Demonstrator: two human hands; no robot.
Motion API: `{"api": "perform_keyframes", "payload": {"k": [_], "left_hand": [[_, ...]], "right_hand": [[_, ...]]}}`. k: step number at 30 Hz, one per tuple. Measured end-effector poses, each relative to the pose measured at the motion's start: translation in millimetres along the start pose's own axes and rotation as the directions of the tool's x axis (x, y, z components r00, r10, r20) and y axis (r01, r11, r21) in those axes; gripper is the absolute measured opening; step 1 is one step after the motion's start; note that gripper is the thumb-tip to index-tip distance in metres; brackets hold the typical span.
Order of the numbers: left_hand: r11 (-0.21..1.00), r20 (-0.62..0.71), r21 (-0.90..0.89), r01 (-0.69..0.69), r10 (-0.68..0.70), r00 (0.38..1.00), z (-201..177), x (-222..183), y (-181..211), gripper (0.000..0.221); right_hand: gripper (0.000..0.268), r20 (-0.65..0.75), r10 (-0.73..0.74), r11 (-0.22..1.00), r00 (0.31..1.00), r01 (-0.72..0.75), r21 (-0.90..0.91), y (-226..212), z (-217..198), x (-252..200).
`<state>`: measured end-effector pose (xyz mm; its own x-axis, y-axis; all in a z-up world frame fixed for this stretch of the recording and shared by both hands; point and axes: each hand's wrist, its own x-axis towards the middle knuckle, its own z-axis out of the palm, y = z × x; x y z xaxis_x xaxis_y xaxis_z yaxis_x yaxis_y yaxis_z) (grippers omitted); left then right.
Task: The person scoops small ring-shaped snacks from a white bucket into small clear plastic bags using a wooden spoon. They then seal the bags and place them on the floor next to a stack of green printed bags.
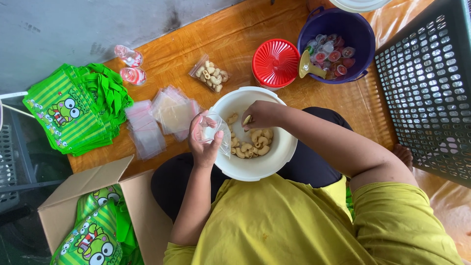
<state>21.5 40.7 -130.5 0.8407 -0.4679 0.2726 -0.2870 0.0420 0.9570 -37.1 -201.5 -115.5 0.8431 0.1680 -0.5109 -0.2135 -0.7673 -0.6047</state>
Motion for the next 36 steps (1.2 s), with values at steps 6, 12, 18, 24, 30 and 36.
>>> {"api": "perform_keyframes", "payload": {"k": [6, 12, 18, 24, 30, 36], "left_hand": [[1.000, 0.000, 0.003, -0.004, 0.004, 1.000, 0.4, 1.3, 3.3, 0.068], [1.000, 0.017, 0.013, -0.018, 0.018, 1.000, -0.9, 0.5, 1.7, 0.066], [0.999, 0.019, 0.032, -0.028, 0.028, 0.999, -0.8, 2.3, 2.1, 0.067], [1.000, 0.015, 0.007, -0.017, 0.016, 1.000, -2.5, 0.1, 0.6, 0.067], [1.000, 0.026, 0.017, -0.019, 0.019, 0.999, 0.6, 1.5, 9.7, 0.069], [0.989, 0.123, 0.148, -0.027, 0.008, 0.992, 3.0, 8.1, 36.8, 0.076]], "right_hand": [[0.024, 0.000, -0.092, 0.995, 0.996, 0.092, -0.026, 3.2, 16.7, 1.0], [0.027, 0.130, -0.073, 0.974, 0.989, 0.099, -0.202, 22.1, 52.9, 20.2], [0.041, 0.127, -0.037, 0.973, 0.991, 0.065, -0.220, -3.9, 15.4, -5.3], [0.048, 0.106, -0.013, 0.982, 0.994, -0.007, 0.189, -12.3, -18.9, -42.0], [0.035, -0.234, 0.123, 0.812, 0.965, 0.038, 0.582, -13.6, -30.0, -102.7], [0.025, -0.654, 0.259, 0.501, 0.711, 0.481, 0.720, 47.3, 9.7, -114.6]]}}
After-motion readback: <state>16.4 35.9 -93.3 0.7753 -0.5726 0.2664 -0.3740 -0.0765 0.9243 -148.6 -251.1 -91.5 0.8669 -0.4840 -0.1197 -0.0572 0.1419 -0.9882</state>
